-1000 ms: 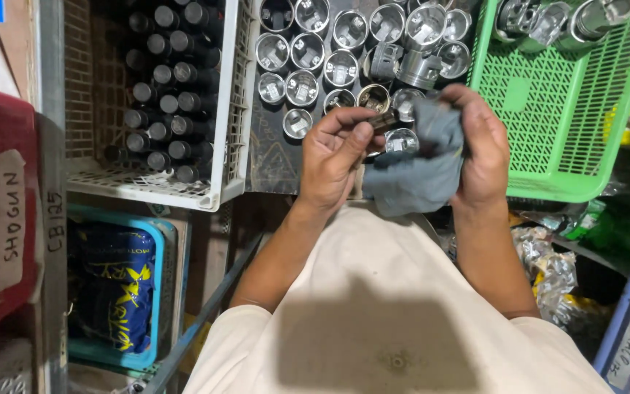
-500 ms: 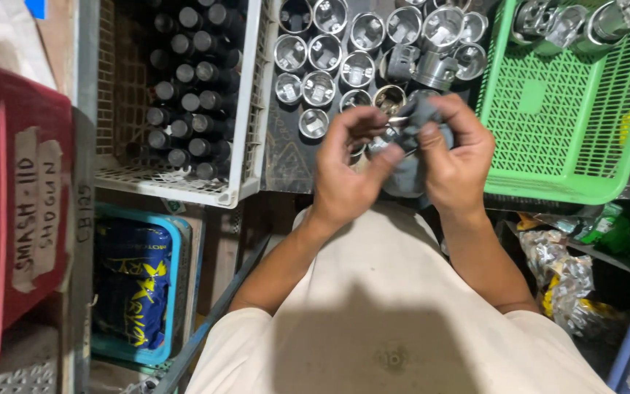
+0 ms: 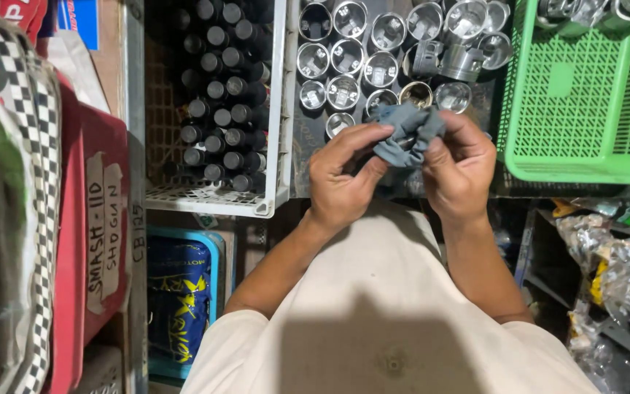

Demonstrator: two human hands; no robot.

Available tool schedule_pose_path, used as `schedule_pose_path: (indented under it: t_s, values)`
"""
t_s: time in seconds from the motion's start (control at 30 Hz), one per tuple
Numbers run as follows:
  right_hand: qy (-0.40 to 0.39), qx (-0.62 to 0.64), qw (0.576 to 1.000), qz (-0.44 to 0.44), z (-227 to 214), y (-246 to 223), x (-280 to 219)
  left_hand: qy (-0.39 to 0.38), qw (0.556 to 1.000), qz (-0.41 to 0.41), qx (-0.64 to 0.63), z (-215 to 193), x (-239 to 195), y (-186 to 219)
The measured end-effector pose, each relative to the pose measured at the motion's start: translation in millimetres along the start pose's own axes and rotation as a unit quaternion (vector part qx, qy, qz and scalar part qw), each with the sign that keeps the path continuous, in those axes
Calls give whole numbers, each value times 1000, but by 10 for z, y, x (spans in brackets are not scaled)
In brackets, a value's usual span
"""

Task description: Cleaning and inspecting motorcycle engine pistons at a workbench.

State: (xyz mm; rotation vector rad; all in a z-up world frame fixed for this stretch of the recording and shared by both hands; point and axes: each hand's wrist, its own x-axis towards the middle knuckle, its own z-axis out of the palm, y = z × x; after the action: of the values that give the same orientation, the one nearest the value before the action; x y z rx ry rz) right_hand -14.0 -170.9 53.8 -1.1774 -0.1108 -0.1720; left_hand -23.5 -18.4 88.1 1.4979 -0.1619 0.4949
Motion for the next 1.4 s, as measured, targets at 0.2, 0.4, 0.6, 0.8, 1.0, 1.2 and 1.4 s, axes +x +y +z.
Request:
schedule_pose_path:
  t_s: [0.2,0.4,0.6,0.8,1.0,1.2,1.4]
  values:
    - [-43,-131,988,-66,-23,-96,-16,-26,999,33,-1,66,29,26]
    - [-69,-147,983,-88,23,-260,138,67,995,73,28,341,-4,-156]
    - [-36,-85,995,-41,-253,-184,268,71,991,105,50,676,-67,-167]
    - [-119,-165,971,-123,-370,-399,360,130,991,28,-7,832,-140,-206]
    - [-33,92,994,53,-456,-232,372,131,981,-27,-138,894,-183,-99]
    - [-12,77,997,19,-327,-236,204,167,956,-73,-227,778,-226,-115]
    - [-14,-93,994,-62,-240,-123,81,141,933,-88,-319,485,-196,-59]
